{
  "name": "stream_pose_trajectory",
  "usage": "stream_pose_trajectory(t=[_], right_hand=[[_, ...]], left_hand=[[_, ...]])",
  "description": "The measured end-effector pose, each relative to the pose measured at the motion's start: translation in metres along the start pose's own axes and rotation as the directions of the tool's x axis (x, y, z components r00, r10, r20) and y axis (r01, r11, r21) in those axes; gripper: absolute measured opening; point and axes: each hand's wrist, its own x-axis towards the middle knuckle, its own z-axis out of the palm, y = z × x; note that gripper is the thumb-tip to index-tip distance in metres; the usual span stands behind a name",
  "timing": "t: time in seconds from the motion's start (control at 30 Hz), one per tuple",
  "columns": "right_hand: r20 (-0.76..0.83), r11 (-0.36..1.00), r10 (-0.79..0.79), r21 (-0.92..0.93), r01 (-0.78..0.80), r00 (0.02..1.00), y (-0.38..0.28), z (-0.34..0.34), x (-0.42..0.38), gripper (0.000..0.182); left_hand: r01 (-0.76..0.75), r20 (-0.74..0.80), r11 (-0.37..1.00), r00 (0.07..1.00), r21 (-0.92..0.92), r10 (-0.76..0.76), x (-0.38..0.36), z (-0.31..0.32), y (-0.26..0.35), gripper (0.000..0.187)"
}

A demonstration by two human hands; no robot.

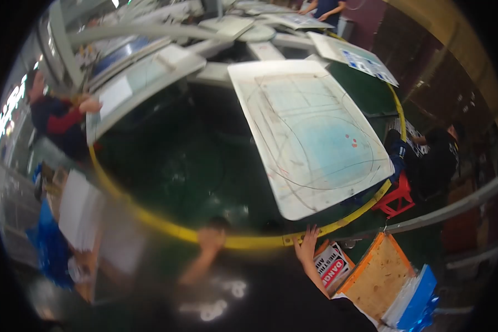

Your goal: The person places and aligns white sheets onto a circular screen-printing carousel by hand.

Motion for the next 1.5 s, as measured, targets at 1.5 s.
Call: stream_pose_trajectory(t=[1.5], right_hand=[[0.243,0.966,-0.234,-0.051,0.253,0.941,0.017,-0.012,0.020,0.112]], left_hand=[[0.005,0.055,0.991,0.998,-0.137,0.003,0.005,-0.009,-0.006,0.020]])
